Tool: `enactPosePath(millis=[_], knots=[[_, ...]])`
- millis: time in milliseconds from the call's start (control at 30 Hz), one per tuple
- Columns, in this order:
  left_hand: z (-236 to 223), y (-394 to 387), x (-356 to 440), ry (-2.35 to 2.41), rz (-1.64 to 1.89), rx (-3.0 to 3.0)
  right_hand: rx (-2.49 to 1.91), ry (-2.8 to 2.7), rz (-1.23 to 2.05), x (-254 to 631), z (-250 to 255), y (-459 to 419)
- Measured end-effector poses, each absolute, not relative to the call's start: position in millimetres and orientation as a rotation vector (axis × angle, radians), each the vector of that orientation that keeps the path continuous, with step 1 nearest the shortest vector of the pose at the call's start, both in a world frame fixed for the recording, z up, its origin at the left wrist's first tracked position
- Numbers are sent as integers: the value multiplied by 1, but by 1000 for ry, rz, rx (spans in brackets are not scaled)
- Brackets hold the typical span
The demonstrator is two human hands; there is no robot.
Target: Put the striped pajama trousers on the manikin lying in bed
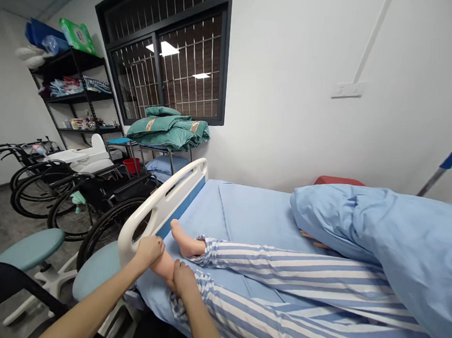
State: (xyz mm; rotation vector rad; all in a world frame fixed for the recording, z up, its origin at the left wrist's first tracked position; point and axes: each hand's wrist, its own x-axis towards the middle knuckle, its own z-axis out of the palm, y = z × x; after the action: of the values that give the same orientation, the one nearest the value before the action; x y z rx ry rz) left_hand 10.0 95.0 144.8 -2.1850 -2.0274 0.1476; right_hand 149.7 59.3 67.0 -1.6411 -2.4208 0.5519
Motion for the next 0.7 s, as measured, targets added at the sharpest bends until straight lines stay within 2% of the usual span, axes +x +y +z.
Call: enactPosePath(millis=[267,700], knots=[[142,108,16,-1860,306,-2289,-1599,-2439,513,155,56,66],[147,116,20,-1856,390,-2384,-1569,-2493,531,161,55,69]])
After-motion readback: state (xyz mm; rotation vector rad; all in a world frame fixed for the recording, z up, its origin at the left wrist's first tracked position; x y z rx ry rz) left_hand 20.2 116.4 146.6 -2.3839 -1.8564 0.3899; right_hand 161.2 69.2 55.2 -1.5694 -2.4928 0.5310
